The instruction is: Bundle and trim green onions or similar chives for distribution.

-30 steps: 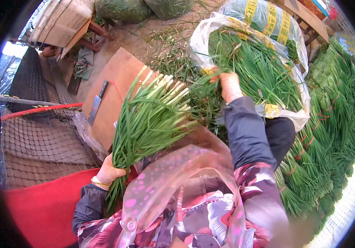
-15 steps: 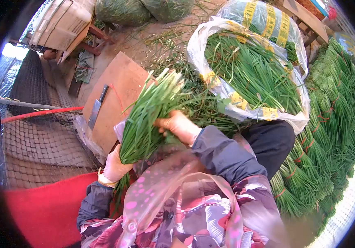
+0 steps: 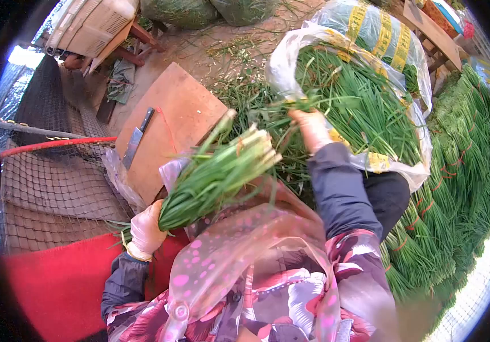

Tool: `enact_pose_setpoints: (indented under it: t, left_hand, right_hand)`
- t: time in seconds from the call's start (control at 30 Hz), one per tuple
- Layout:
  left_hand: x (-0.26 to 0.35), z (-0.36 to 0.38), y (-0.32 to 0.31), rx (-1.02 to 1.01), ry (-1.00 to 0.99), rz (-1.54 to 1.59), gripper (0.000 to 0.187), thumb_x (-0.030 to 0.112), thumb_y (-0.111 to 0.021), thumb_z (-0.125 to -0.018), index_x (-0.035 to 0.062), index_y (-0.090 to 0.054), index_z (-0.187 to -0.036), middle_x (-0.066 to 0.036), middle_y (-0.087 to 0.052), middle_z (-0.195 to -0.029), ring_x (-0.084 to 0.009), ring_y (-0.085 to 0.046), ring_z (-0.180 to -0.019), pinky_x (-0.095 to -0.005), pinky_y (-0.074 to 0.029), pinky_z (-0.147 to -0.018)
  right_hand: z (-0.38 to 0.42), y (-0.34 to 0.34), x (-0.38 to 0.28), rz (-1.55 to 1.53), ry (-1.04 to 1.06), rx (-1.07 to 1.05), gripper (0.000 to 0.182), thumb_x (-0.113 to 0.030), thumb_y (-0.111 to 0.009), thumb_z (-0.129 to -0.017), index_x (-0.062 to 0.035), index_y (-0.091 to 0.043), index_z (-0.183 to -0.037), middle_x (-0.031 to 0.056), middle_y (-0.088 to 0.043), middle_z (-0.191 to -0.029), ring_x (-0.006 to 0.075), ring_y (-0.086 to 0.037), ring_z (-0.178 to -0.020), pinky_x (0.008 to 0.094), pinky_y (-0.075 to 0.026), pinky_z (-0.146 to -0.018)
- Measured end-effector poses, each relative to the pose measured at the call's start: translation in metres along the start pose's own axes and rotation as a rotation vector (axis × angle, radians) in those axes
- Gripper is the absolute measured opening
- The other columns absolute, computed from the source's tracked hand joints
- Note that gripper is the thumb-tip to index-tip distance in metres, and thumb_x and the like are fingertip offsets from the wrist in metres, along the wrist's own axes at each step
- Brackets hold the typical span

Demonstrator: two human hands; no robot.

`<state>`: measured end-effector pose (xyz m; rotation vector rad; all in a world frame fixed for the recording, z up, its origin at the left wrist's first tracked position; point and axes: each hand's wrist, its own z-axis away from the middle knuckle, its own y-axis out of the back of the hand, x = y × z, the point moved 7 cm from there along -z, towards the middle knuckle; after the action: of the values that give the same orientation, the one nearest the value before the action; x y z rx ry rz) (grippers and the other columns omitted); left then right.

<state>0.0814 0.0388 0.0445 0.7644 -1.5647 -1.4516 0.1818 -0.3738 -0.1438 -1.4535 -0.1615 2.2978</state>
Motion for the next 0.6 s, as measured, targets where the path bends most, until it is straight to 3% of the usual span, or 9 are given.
enact_pose_setpoints:
  t: [0.03,0.1,0.17,0.3,0.37,0.43,0.5,0.53,0.6]
  left_hand:
    - [0.001,0.000,-0.002,-0.020,-0.029,-0.063,0.049,0.006,-0.071,-0.063,0.0056,-0.057,-0.110,-0.014,-0.060,-0.077,-0.0343,-0.062,-0.069,-0.0421,-0.049,-0.060]
    - [0.005,0.000,-0.007,-0.069,-0.093,-0.183,0.054,0.004,-0.070,-0.059,0.0036,-0.058,-0.112,-0.011,-0.058,-0.076,-0.0308,-0.061,-0.069,-0.0404,-0.047,-0.060]
    - [0.009,-0.004,-0.003,-0.069,-0.124,-0.214,0.054,0.004,-0.067,-0.060,0.0028,-0.058,-0.113,-0.010,-0.056,-0.075,-0.0281,-0.060,-0.069,-0.0390,-0.046,-0.060]
    - [0.006,0.006,-0.003,-0.073,-0.187,-0.282,0.048,0.006,-0.062,-0.065,0.0039,-0.059,-0.113,-0.008,-0.054,-0.075,-0.0262,-0.058,-0.067,-0.0382,-0.045,-0.059]
    - [0.004,0.007,-0.001,-0.053,-0.199,-0.291,0.046,0.006,-0.060,-0.067,0.0044,-0.059,-0.113,-0.008,-0.053,-0.074,-0.0253,-0.057,-0.066,-0.0379,-0.045,-0.058]
    - [0.012,0.001,-0.002,-0.045,-0.271,-0.350,0.043,0.008,-0.058,-0.070,0.0051,-0.059,-0.113,-0.006,-0.052,-0.073,-0.0242,-0.056,-0.064,-0.0370,-0.044,-0.057]
    - [0.021,-0.006,0.000,-0.032,-0.297,-0.382,0.040,0.009,-0.055,-0.073,0.0054,-0.059,-0.113,-0.005,-0.050,-0.072,-0.0224,-0.055,-0.063,-0.0358,-0.043,-0.057]
    - [0.022,-0.007,0.000,-0.049,-0.295,-0.374,0.044,0.007,-0.057,-0.070,0.0047,-0.060,-0.113,-0.006,-0.050,-0.073,-0.0233,-0.055,-0.065,-0.0365,-0.043,-0.058]
    - [0.023,-0.009,-0.002,-0.072,-0.287,-0.365,0.047,0.004,-0.059,-0.067,0.0040,-0.060,-0.114,-0.006,-0.050,-0.074,-0.0241,-0.055,-0.066,-0.0371,-0.043,-0.059]
  right_hand:
    - [0.025,-0.035,-0.017,0.152,-0.130,-0.196,0.038,-0.014,-0.068,-0.082,-0.0051,-0.062,-0.118,0.0051,-0.068,-0.090,0.0159,-0.063,-0.084,0.0315,-0.050,-0.080]
    - [0.074,-0.110,-0.018,0.495,0.084,-0.676,0.040,-0.017,-0.070,-0.081,-0.0073,-0.063,-0.118,0.0068,-0.069,-0.097,0.0197,-0.064,-0.090,0.0316,-0.049,-0.084]
    - [0.080,-0.136,0.023,1.027,0.087,-0.680,0.041,-0.024,-0.073,-0.079,-0.0052,-0.065,-0.115,0.0082,-0.069,-0.100,0.0197,-0.063,-0.095,0.0302,-0.047,-0.088]
    - [0.036,-0.065,0.007,0.371,-0.103,-0.297,0.037,-0.029,-0.073,-0.080,-0.0039,-0.068,-0.108,0.0054,-0.070,-0.085,0.0157,-0.065,-0.083,0.0305,-0.049,-0.081]
    - [0.031,-0.037,0.006,0.567,-0.201,-0.231,0.039,-0.031,-0.071,-0.081,-0.0031,-0.069,-0.108,0.0071,-0.070,-0.083,0.0131,-0.064,-0.081,0.0310,-0.050,-0.077]
    - [0.045,-0.080,0.021,0.938,0.050,-0.635,0.053,-0.043,-0.071,-0.079,-0.0072,-0.065,-0.118,0.0116,-0.071,-0.095,0.0185,-0.066,-0.088,0.0312,-0.050,-0.082]
    - [0.082,-0.128,0.018,1.122,0.020,-0.758,0.070,-0.053,-0.073,-0.073,-0.0083,-0.060,-0.126,0.0181,-0.067,-0.108,0.0275,-0.064,-0.099,0.0337,-0.048,-0.088]
    - [0.086,-0.140,0.035,1.048,-0.001,-0.741,0.073,-0.052,-0.074,-0.073,-0.0069,-0.057,-0.128,0.0191,-0.067,-0.108,0.0283,-0.064,-0.099,0.0338,-0.048,-0.088]
    - [0.059,-0.140,0.108,0.907,0.015,-0.746,0.052,-0.030,-0.071,-0.081,-0.0005,-0.058,-0.121,0.0168,-0.067,-0.107,0.0228,-0.064,-0.097,0.0335,-0.049,-0.087]
